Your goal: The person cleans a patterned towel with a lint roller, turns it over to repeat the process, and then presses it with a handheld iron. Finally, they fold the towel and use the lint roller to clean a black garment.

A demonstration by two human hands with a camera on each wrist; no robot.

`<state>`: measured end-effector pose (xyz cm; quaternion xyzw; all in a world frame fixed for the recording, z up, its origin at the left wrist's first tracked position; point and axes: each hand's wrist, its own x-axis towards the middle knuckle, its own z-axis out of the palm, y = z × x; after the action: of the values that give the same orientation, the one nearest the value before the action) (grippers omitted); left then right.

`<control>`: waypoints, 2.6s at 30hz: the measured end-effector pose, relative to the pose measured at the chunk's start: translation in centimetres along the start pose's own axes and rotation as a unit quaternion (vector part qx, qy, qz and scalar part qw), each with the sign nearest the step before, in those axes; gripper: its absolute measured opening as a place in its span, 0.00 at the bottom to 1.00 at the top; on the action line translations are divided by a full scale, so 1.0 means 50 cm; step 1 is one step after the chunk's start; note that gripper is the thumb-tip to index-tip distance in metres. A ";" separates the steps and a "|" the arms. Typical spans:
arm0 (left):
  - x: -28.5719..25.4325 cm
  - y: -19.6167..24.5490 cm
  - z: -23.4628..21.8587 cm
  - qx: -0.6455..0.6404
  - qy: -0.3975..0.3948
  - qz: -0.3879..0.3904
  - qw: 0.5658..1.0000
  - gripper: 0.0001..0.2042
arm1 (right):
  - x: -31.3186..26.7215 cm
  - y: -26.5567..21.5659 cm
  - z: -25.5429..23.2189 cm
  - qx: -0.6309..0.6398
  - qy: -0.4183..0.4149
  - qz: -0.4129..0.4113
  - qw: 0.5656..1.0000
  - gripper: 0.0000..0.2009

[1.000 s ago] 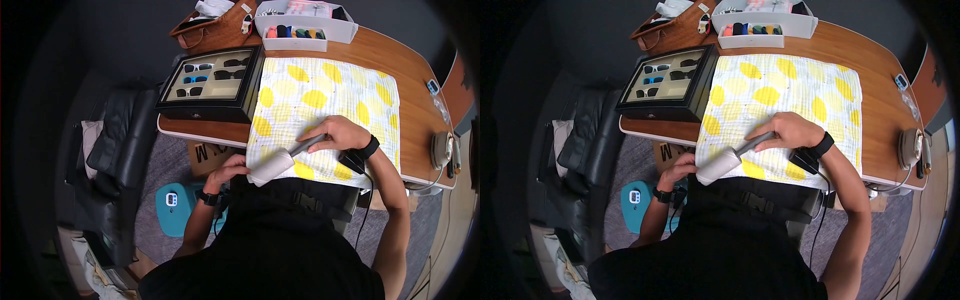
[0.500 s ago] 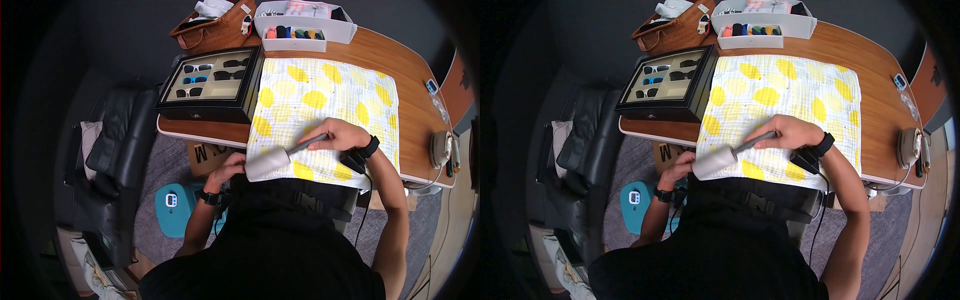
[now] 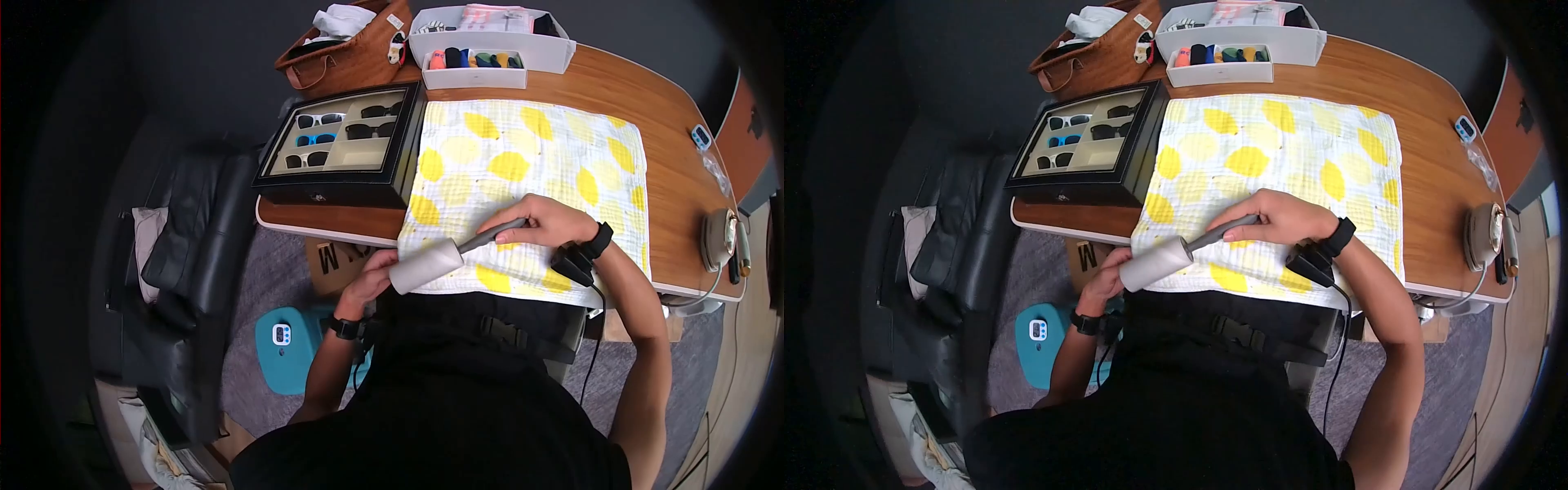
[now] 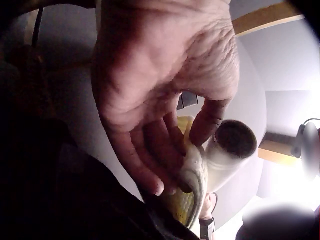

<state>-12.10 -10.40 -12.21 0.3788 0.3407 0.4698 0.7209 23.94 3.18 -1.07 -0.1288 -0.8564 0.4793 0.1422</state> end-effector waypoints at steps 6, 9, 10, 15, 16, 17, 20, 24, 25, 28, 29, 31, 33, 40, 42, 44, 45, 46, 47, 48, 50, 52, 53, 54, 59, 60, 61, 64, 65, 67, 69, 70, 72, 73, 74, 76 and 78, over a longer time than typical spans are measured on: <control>-0.005 -0.004 -0.024 0.133 -0.074 -0.011 0.988 0.19 | -0.004 -0.045 -0.033 -0.011 -0.082 0.106 0.991 0.14; 0.002 -0.019 -0.040 0.205 -0.036 -0.009 0.978 0.19 | -0.027 -0.018 -0.069 0.045 -0.017 0.074 0.996 0.15; 0.005 -0.017 -0.038 0.160 -0.060 -0.022 0.985 0.19 | -0.040 -0.002 -0.094 0.028 0.017 0.097 0.995 0.16; 0.005 -0.019 -0.030 0.160 -0.093 0.002 0.983 0.17 | -0.074 0.064 -0.168 -0.181 0.318 0.215 0.905 0.22; 0.008 -0.017 -0.025 0.172 -0.081 0.014 0.982 0.15 | -0.074 0.075 -0.168 -0.197 0.352 0.213 0.890 0.23; 0.012 -0.011 -0.022 0.174 -0.080 0.019 0.981 0.15 | -0.076 0.085 -0.169 -0.200 0.353 0.209 0.890 0.23; 0.004 0.064 0.055 0.483 0.018 0.077 0.872 0.07 | -0.069 0.077 -0.190 -0.226 0.301 0.273 0.886 0.22; -0.015 0.130 0.154 0.589 0.090 0.131 0.792 0.08 | -0.077 0.064 -0.290 -0.166 0.158 0.182 0.956 0.20; -0.013 0.138 0.175 0.601 0.155 0.155 0.769 0.08 | -0.071 0.058 -0.302 -0.191 0.158 0.158 0.956 0.19; 0.024 0.147 0.217 0.625 0.222 0.284 0.692 0.06 | -0.035 0.104 -0.287 -0.200 0.244 0.130 0.940 0.20; 0.035 0.148 0.229 0.631 0.226 0.385 0.634 0.07 | -0.019 0.130 -0.261 -0.200 0.300 0.128 0.924 0.21; 0.041 0.140 0.253 0.631 0.224 0.367 0.646 0.08 | 0.005 0.147 -0.227 -0.293 0.330 0.153 0.884 0.24; 0.064 0.137 0.283 0.630 0.208 0.427 0.614 0.08 | 0.014 0.147 -0.226 -0.292 0.361 0.166 0.870 0.27; 0.127 0.066 0.220 0.723 0.120 0.345 0.586 0.21 | -0.031 0.128 -0.277 -0.056 0.236 0.170 0.955 0.19; 0.126 0.063 0.220 0.709 0.118 0.328 0.614 0.21 | -0.014 0.139 -0.270 -0.112 0.311 0.158 0.931 0.20; 0.127 0.066 0.218 0.719 0.105 0.345 0.594 0.20 | -0.003 0.147 -0.264 -0.123 0.332 0.145 0.924 0.20; 0.126 0.066 0.219 0.720 0.104 0.344 0.594 0.20 | -0.002 0.144 -0.263 -0.136 0.356 0.130 0.915 0.20; 0.125 0.067 0.220 0.720 0.103 0.339 0.596 0.20 | -0.011 0.135 -0.271 -0.097 0.327 0.174 0.924 0.19; 0.126 0.068 0.220 0.720 0.103 0.335 0.599 0.20 | -0.020 0.126 -0.279 -0.098 0.327 0.174 0.924 0.19; 0.127 0.070 0.220 0.720 0.103 0.335 0.599 0.20 | -0.031 0.125 -0.290 -0.043 0.285 0.213 0.934 0.20; 0.124 0.069 0.219 0.716 0.100 0.342 0.600 0.20 | -0.036 0.152 -0.292 -0.036 0.273 0.203 0.939 0.19; 0.122 0.071 0.222 0.714 0.103 0.343 0.601 0.20 | -0.016 0.169 -0.271 -0.070 0.334 0.157 0.927 0.18; 0.122 0.072 0.223 0.713 0.102 0.345 0.602 0.20 | -0.011 0.176 -0.267 -0.102 0.395 0.109 0.906 0.18; 0.122 0.072 0.224 0.714 0.102 0.345 0.601 0.20 | -0.010 0.163 -0.270 -0.118 0.375 0.132 0.910 0.18; 0.123 0.070 0.222 0.714 0.101 0.341 0.603 0.20 | -0.030 0.130 -0.280 0.005 0.297 0.216 0.930 0.19; 0.124 0.069 0.221 0.713 0.102 0.340 0.604 0.20 | -0.030 0.128 -0.274 -0.022 0.307 0.173 0.936 0.20; 0.124 0.067 0.220 0.713 0.102 0.340 0.604 0.20 | -0.028 0.125 -0.270 -0.022 0.305 0.174 0.936 0.20; 0.121 0.066 0.218 0.719 0.102 0.332 0.602 0.20 | -0.018 0.126 -0.268 -0.045 0.323 0.205 0.923 0.19; 0.121 0.067 0.218 0.722 0.100 0.325 0.602 0.21 | -0.026 0.133 -0.277 -0.018 0.276 0.184 0.943 0.19; 0.122 0.070 0.218 0.722 0.099 0.326 0.602 0.21 | -0.027 0.132 -0.281 0.010 0.229 0.163 0.960 0.19; 0.121 0.068 0.219 0.720 0.095 0.325 0.605 0.21 | -0.028 0.136 -0.275 -0.031 0.284 0.192 0.939 0.19; 0.122 0.068 0.220 0.719 0.096 0.326 0.606 0.21 | -0.020 0.143 -0.264 -0.032 0.336 0.165 0.927 0.19; 0.121 0.067 0.221 0.719 0.097 0.327 0.605 0.21 | -0.028 0.141 -0.274 -0.022 0.296 0.170 0.940 0.19; 0.120 0.067 0.220 0.722 0.097 0.327 0.602 0.21 | -0.030 0.137 -0.281 -0.012 0.255 0.173 0.951 0.19; 0.121 0.068 0.219 0.724 0.097 0.327 0.599 0.21 | -0.029 0.135 -0.288 -0.002 0.212 0.174 0.962 0.19; 0.124 0.070 0.217 0.723 0.099 0.332 0.597 0.21 | -0.029 0.137 -0.288 -0.018 0.220 0.163 0.962 0.19; 0.123 0.065 0.218 0.720 0.098 0.334 0.600 0.20 | -0.025 0.128 -0.268 -0.065 0.285 0.171 0.941 0.20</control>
<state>-2.21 -6.25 -4.98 0.8141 0.4870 0.3148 -0.0310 30.54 16.49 -0.02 -0.4136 -0.7746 0.3826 0.2875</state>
